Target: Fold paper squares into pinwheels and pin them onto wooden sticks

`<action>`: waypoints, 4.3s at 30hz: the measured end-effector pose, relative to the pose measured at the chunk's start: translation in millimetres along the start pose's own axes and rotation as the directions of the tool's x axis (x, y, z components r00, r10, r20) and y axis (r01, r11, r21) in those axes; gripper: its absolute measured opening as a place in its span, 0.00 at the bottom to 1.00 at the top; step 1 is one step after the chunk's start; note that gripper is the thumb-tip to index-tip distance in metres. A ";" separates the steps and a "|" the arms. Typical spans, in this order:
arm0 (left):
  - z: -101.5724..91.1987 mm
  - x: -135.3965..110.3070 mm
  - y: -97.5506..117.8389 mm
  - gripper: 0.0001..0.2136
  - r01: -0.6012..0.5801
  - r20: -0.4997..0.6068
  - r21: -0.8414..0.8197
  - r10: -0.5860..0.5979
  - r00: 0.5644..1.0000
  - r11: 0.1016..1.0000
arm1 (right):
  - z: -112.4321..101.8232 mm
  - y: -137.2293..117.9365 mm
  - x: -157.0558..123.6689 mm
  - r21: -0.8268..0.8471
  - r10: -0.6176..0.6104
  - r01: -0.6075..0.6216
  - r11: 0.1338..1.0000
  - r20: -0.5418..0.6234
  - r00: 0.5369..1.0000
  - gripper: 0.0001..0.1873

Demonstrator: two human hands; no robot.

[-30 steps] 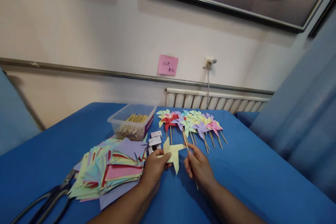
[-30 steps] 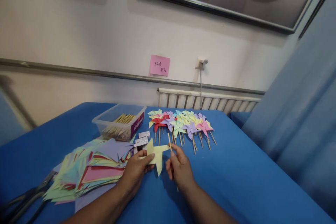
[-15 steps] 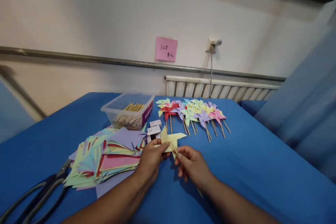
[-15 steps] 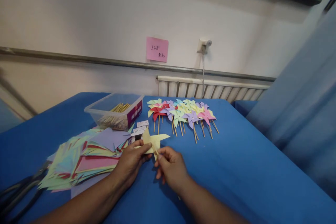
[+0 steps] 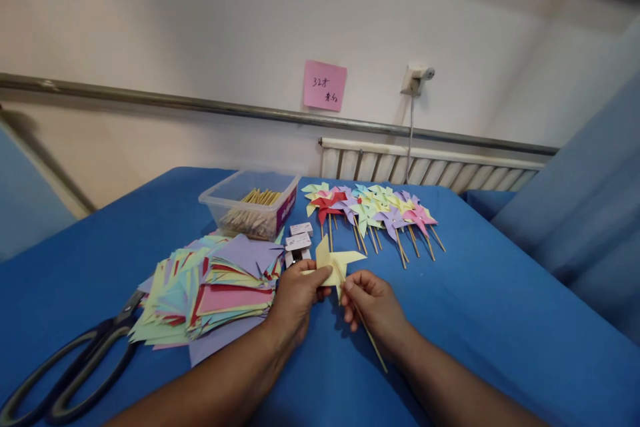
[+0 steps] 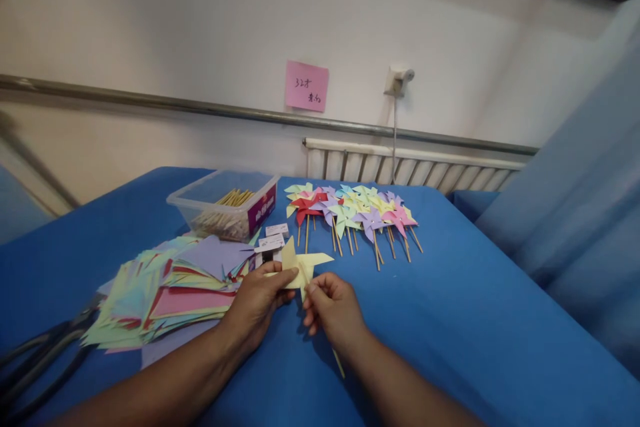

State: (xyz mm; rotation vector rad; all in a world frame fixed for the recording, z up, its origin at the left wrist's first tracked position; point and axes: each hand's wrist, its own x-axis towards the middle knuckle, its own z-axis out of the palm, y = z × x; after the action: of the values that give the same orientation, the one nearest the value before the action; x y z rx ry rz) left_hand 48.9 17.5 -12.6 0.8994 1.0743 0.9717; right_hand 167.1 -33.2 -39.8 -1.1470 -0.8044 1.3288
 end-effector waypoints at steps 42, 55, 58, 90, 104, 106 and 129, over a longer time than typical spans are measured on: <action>2.8 -1.7 0.5 0.11 0.026 -0.020 -0.031 -0.027 0.999 0.999 | 0.5 -7.9 -6.4 0.093 0.094 -0.096 0.991 0.021 0.995 0.18; 2.2 -1.4 -1.5 0.12 0.032 -0.022 -0.037 -0.033 0.999 0.999 | 0.7 -8.9 -6.5 0.070 0.083 -0.084 0.994 0.018 0.996 0.18; 2.5 -2.4 -1.6 0.12 0.012 -0.026 -0.015 -0.012 1.000 1.000 | -0.3 -6.3 -4.8 0.056 0.068 -0.069 0.996 0.017 0.998 0.18; 1.7 -2.8 0.5 0.11 0.024 0.023 -0.046 -0.023 0.999 0.999 | -15.1 -9.0 -10.6 -0.680 -0.477 0.467 0.565 0.192 0.858 0.18; -0.8 -1.9 -2.3 0.12 -0.023 0.031 -0.044 0.024 0.999 0.999 | -13.4 -10.9 -12.3 -0.734 -0.515 0.529 0.425 0.285 0.808 0.21; -0.7 -1.7 -3.0 0.12 -0.042 0.026 -0.041 0.043 0.999 0.998 | -13.8 -10.1 -11.8 -0.756 -0.516 0.529 0.385 0.299 0.803 0.22; 3.2 -6.8 2.3 0.14 -0.147 -0.067 0.184 0.161 0.985 0.972 | -6.5 -16.3 -16.5 -0.932 -0.390 0.353 0.078 0.297 0.871 0.22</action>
State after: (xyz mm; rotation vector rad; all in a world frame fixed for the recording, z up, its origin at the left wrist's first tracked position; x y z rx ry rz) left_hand 50.3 11.4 -7.8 1.1108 1.1880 1.0599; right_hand 176.2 -48.5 -23.6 -1.7316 -1.9603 0.1311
